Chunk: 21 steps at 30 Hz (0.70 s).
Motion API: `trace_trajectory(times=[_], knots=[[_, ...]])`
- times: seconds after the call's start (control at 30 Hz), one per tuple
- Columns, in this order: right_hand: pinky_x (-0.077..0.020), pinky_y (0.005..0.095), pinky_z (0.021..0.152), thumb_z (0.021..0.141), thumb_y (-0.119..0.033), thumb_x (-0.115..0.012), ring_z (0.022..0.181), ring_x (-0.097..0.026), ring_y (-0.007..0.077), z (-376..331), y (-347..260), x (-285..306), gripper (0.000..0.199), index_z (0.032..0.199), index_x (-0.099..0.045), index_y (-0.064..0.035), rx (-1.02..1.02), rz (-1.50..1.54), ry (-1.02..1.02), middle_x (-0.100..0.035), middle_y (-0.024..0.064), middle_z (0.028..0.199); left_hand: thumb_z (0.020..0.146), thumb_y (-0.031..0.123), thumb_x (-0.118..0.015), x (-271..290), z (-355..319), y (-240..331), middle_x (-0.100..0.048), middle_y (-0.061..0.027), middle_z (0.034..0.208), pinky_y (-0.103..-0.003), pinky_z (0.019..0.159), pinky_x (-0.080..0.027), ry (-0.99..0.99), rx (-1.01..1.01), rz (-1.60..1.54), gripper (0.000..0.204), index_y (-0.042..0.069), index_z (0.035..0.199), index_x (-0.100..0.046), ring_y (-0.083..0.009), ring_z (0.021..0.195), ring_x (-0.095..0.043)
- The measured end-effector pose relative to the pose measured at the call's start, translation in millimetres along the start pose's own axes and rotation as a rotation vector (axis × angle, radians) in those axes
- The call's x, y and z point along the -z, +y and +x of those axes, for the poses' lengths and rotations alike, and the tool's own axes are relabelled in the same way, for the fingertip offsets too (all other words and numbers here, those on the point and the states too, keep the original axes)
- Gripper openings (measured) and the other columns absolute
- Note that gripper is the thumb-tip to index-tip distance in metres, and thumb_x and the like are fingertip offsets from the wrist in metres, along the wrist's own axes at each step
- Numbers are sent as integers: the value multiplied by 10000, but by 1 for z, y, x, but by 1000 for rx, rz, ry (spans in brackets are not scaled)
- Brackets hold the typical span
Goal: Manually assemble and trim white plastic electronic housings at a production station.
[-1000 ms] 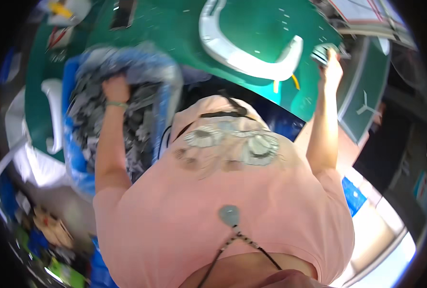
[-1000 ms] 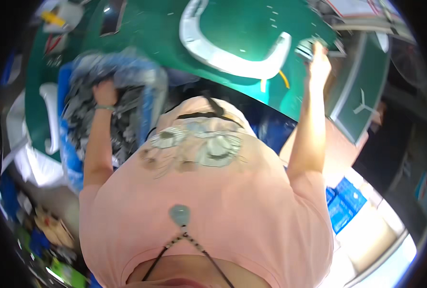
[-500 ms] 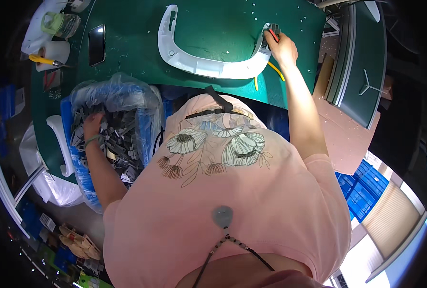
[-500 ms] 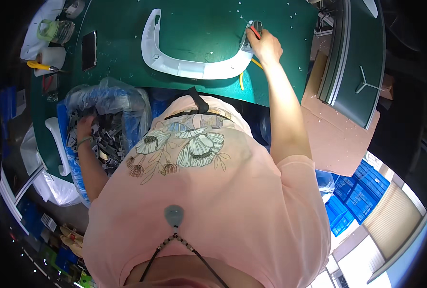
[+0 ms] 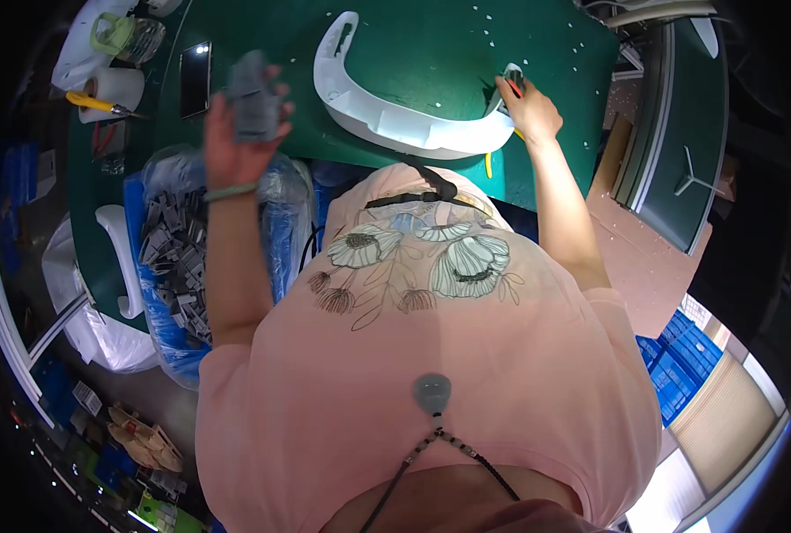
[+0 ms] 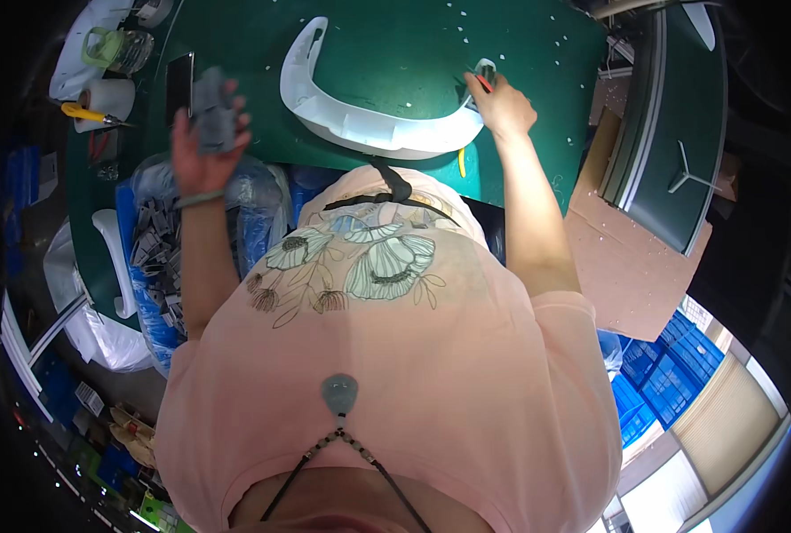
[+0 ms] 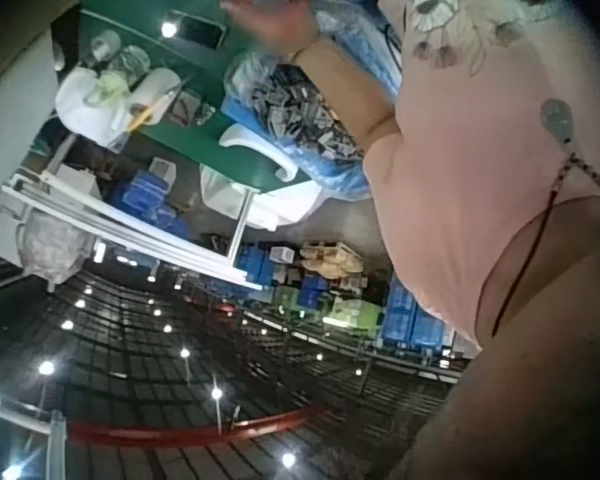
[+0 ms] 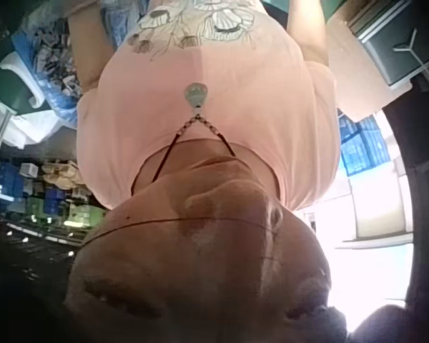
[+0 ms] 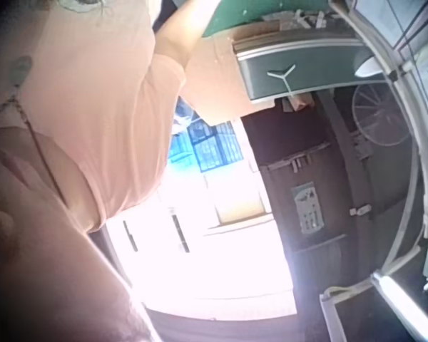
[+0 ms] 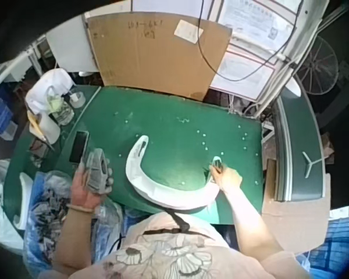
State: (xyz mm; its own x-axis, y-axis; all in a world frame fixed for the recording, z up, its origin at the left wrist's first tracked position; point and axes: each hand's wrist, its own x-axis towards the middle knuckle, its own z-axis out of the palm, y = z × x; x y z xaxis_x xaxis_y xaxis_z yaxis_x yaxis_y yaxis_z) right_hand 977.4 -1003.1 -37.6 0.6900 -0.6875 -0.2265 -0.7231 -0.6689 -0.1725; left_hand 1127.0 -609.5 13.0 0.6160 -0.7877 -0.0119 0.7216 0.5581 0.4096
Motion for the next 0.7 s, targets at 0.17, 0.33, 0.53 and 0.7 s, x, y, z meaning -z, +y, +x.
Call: trace_trajectory(times=[0.17, 0.33, 0.53, 0.7], knots=[[-465, 406, 894, 707, -697, -580, 1036, -614, 353, 2, 10, -7, 804, 1196, -589, -58, -21, 228, -19, -640, 209, 1091, 926, 295, -582, 17, 70, -19, -588, -91, 1186, -352, 814, -528, 373, 65, 565, 445, 23, 1266, -489, -196, 1023, -598], [-450, 363, 909, 741, -462, -692, 1065, -609, 311, -3, 16, -31, 689, 1253, -543, -25, 150, 524, 166, -633, 185, 1128, 779, 426, -711, 55, 114, -2, -680, -132, 931, -341, 724, -526, 563, -55, 1542, 495, -18, 988, -644, -211, 811, -662], [-449, 357, 911, 760, -417, -679, 1073, -604, 313, 0, 13, -38, 645, 1250, -540, -20, 117, 496, 154, -626, 187, 1140, 767, 576, -602, 91, 150, -6, -670, -181, 826, -421, 718, -511, 591, -46, 1998, 583, 1, 828, -678, -346, 797, -647], [-450, 373, 912, 764, -428, -662, 1082, -597, 324, -2, 13, -39, 643, 1264, -532, -45, 114, 464, 145, -620, 177, 1159, 759, 562, -620, 84, 153, -7, -673, -177, 831, -418, 719, -513, 546, 138, 2111, 560, 11, 832, -682, -344, 800, -651]])
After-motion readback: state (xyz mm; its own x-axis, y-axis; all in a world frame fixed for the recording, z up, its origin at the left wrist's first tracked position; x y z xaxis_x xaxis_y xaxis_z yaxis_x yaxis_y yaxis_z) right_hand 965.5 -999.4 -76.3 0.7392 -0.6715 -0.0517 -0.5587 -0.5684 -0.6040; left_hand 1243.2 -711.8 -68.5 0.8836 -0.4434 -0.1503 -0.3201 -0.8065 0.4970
